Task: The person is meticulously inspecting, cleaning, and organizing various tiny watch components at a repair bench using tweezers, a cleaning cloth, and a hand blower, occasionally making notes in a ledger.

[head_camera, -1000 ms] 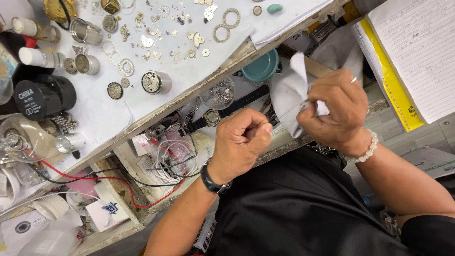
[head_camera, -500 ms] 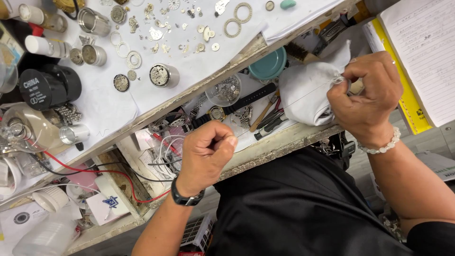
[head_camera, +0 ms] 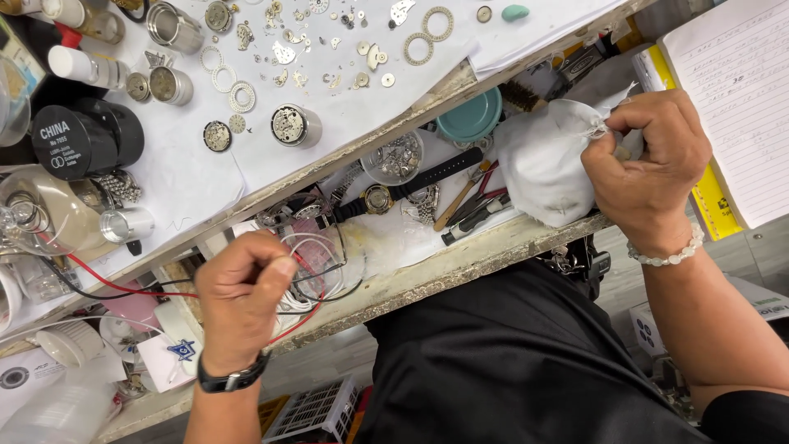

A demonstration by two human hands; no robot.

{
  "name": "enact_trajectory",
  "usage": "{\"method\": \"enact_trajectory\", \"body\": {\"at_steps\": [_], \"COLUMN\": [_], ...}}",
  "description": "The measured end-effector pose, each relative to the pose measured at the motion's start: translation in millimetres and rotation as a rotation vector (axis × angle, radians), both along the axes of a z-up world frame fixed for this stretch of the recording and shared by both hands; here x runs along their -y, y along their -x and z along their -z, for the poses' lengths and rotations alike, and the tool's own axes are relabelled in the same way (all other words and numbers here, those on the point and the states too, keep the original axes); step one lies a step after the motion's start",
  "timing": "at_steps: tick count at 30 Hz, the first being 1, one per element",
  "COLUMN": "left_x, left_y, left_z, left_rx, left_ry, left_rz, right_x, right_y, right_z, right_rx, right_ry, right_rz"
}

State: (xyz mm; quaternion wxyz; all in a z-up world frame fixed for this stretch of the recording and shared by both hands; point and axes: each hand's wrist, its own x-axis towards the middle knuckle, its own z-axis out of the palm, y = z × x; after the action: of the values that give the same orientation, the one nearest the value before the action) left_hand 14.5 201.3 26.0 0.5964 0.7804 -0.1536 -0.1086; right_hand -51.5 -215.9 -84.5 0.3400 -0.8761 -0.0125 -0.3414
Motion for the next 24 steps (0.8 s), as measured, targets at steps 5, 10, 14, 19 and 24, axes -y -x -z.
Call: {"method": "enact_trajectory", "body": {"at_steps": [5, 10, 14, 19, 24], "left_x": [-26, -30, -11, 18, 40], "left_y": [-1, 0, 7, 18, 33], "left_z": [-1, 2, 6, 22, 34], "left_rx": [-0.047, -0.092, -0.116, -0.183, -0.384], "left_ry": [-0.048, 0.016, 0.165, 0.27, 0.523], "left_rz": [-0.051, -0.065, 0.016, 0.029, 0.077], "right_x": [-2, 2, -9, -30, -31], "right_y": [1, 3, 8, 8, 16], "right_z": [-9, -15, -26, -40, -21], "right_rx": [-0.042, -0.214, -0.523, -0.764, -0.559], "right_ry": [0.001, -0.189, -0.477, -0.748, -0.374], "right_rz": [-0.037, -0.236, -0.306, -0.137, -0.115]}}
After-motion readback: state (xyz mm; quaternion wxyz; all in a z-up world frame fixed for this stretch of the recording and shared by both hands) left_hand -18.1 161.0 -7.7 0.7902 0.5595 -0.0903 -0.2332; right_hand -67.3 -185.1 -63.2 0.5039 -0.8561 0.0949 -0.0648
